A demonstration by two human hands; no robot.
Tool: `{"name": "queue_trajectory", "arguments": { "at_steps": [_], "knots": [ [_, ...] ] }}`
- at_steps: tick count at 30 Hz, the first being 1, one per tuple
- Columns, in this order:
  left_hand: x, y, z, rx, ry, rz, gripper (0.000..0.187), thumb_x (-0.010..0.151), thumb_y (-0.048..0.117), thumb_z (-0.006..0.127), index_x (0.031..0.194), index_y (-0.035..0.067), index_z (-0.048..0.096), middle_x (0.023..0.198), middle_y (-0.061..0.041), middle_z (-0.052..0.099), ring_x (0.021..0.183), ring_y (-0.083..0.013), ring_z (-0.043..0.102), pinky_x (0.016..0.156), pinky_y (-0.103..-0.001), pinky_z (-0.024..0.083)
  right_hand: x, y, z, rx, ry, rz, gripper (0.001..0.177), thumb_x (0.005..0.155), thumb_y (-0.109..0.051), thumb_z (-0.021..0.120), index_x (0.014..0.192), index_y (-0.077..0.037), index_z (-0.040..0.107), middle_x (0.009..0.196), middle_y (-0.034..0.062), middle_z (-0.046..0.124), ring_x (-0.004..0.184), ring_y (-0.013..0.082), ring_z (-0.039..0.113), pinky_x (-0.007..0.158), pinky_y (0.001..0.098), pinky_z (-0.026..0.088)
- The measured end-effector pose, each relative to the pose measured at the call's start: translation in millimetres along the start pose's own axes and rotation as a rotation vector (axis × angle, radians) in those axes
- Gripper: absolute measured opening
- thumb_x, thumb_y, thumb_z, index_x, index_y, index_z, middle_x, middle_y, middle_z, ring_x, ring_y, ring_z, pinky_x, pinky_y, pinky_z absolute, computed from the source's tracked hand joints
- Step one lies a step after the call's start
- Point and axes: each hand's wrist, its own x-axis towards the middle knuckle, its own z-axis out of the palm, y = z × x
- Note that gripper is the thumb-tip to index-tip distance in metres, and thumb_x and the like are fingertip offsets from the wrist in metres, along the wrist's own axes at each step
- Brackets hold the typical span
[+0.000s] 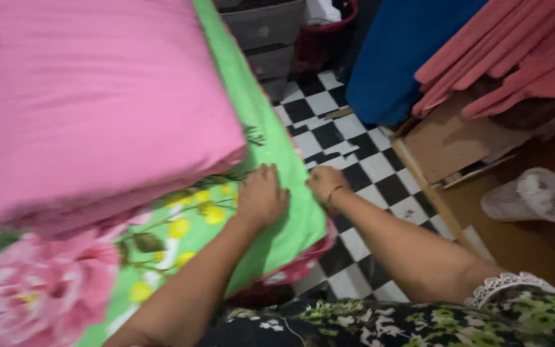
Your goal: The person folds a pink comforter on a bed with a floral sheet, then smooths the sheet and adjusts a white pillow and a stuffed toy. The comforter is folded into a compact bundle and placed at the foot of the bed.
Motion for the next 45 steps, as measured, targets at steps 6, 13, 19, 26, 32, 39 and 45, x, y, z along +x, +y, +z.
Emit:
{"name": "queue_trajectory", "arguments": {
  "at_steps": [6,13,19,26,32,39,45],
  "knots": [
    [76,32,23,0.104,0.009,-0.341,0.062,0.094,0.054,0.065,0.119,-0.003,0.065,0.128,-0.027,0.06,0.121,-0.0439,0.057,0.103,-0.053,0.048,-1,68,-30,0.156,-0.394,-0.25,0.02,0.086,-0.028,0.071,0.094,-0.01,0.077,0.085,0.0073,0.079,0.071,0.0177,0.074,0.07,0.0335,0.06],
    [126,26,40,0.068,0.022,-0.582,0.066,0.089,0.048,0.069,0.123,-0.008,0.062,0.132,-0.029,0.058,0.122,-0.0449,0.059,0.099,-0.05,0.052,38,85,-81,0.017,-0.349,-0.276,0.018,0.09,-0.028,0.067,0.093,-0.014,0.078,0.078,0.0064,0.077,0.063,0.0143,0.069,0.065,0.0312,0.056],
    [161,-33,88,0.003,0.058,-0.607,0.034,0.092,0.023,0.062,0.111,-0.002,0.075,0.122,-0.031,0.067,0.112,-0.0463,0.068,0.096,-0.052,0.055,90,61,-89,0.224,-0.448,-0.42,0.015,0.09,-0.021,0.069,0.094,-0.009,0.077,0.078,0.0069,0.076,0.066,0.0115,0.069,0.063,0.0305,0.056],
    [196,-90,103,0.021,-0.213,-0.63,0.033,0.082,0.022,0.066,0.106,0.001,0.077,0.116,-0.028,0.071,0.11,-0.0429,0.07,0.096,-0.049,0.056,185,8,-73,0.316,-0.603,-0.53,0.014,0.091,-0.016,0.068,0.094,-0.005,0.075,0.083,0.0038,0.077,0.071,0.0108,0.072,0.065,0.0273,0.06],
    [180,-78,100,0.028,-0.403,-0.554,0.033,0.083,0.026,0.065,0.103,0.002,0.077,0.113,-0.025,0.071,0.106,-0.0406,0.071,0.091,-0.049,0.057,250,-50,-57,0.329,-0.78,-0.349,0.015,0.094,-0.018,0.066,0.1,-0.007,0.075,0.081,0.0054,0.074,0.064,0.0142,0.068,0.054,0.0284,0.055],
    [180,-8,50,-0.046,0.041,-0.817,0.033,0.084,0.027,0.069,0.104,0.002,0.075,0.11,-0.024,0.071,0.103,-0.0413,0.07,0.087,-0.052,0.056,349,-116,-30,0.486,-0.849,-0.273,0.025,0.086,-0.006,0.069,0.111,-0.008,0.066,0.078,0.0091,0.071,0.06,0.0187,0.065,0.046,0.0321,0.048],
    [224,5,18,0.114,0.167,-0.951,0.047,0.083,0.04,0.077,0.108,0.001,0.071,0.114,-0.018,0.066,0.106,-0.0352,0.068,0.083,-0.049,0.059,447,-178,-1,0.523,-0.866,-0.181,0.017,0.096,-0.025,0.063,0.107,-0.011,0.064,0.077,0.0062,0.064,0.059,0.021,0.062,0.047,0.0364,0.048]
  ]
}}
